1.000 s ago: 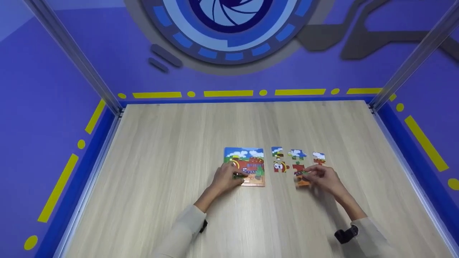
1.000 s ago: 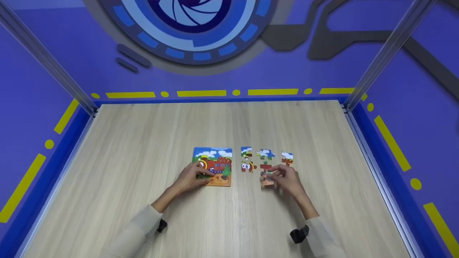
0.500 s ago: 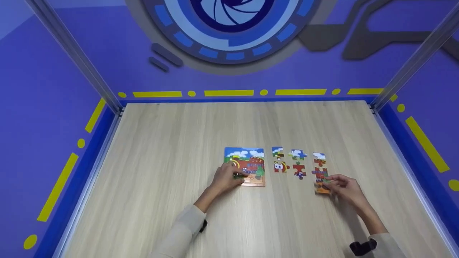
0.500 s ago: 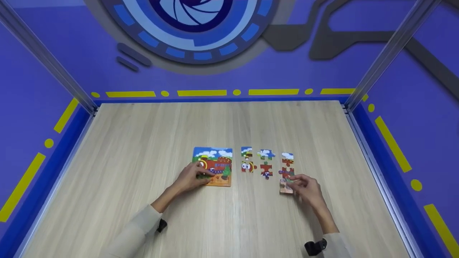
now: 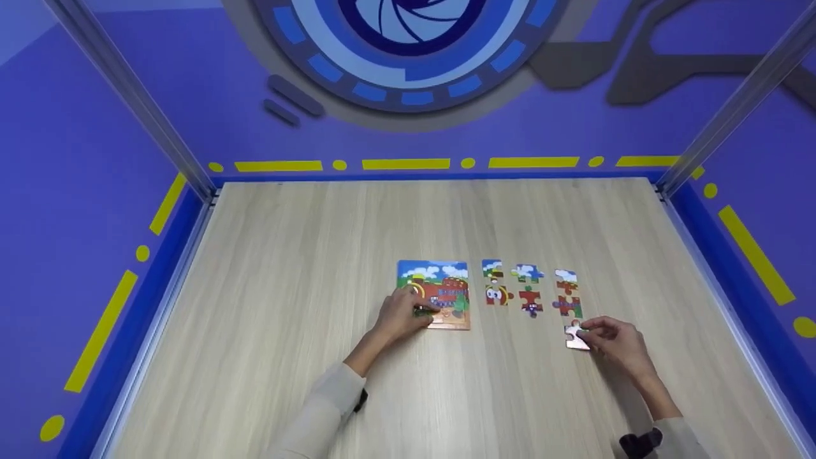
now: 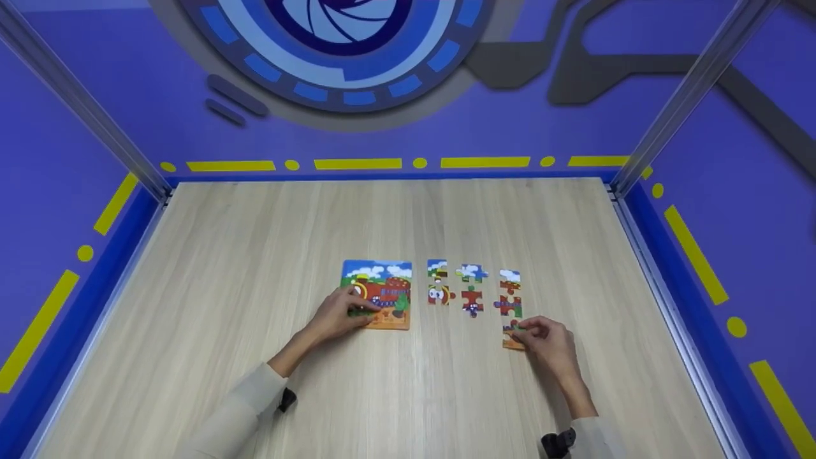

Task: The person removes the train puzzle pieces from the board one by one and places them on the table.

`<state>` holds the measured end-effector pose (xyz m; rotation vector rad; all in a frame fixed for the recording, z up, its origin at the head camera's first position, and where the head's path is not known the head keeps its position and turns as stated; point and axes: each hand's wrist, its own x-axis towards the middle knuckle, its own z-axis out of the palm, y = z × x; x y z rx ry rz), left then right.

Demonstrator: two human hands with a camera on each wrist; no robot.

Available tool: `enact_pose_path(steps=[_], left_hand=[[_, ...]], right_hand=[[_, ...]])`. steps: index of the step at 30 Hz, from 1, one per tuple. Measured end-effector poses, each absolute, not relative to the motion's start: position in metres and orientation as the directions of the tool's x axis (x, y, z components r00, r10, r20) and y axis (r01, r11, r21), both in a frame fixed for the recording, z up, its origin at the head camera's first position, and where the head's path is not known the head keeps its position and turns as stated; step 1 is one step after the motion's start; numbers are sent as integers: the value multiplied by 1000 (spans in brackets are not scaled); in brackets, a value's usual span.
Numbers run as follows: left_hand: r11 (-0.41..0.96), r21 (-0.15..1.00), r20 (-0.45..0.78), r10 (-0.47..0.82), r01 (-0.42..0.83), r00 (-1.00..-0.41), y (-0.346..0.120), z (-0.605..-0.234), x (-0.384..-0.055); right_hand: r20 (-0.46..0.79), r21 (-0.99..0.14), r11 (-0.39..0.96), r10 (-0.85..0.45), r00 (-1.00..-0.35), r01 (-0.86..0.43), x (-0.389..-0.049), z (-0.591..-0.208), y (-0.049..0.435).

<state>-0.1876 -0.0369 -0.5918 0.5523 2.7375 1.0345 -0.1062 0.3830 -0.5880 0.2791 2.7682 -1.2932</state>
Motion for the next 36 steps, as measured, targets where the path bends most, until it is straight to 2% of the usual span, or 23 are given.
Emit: enact_pose_path(steps=[9, 21, 32, 36], left_hand=[[696, 649, 6, 399, 307, -917, -36, -593, -187], [688, 664, -3, 393, 292, -920, -38, -593, -187], [686, 674, -84, 440, 274, -894, -40, -586, -190], [659, 702, -66, 438, 271, -897, -47, -583, -193]], right_hand=[[-44, -724, 675, 156, -987, 139, -105, -591, 378], [-22, -629, 770, 119, -993, 106, -101, -594, 376], [-19, -661, 743, 120, -993, 102, -99, -589, 375], [-33, -673, 731, 125, -992, 115, -100, -585, 370]])
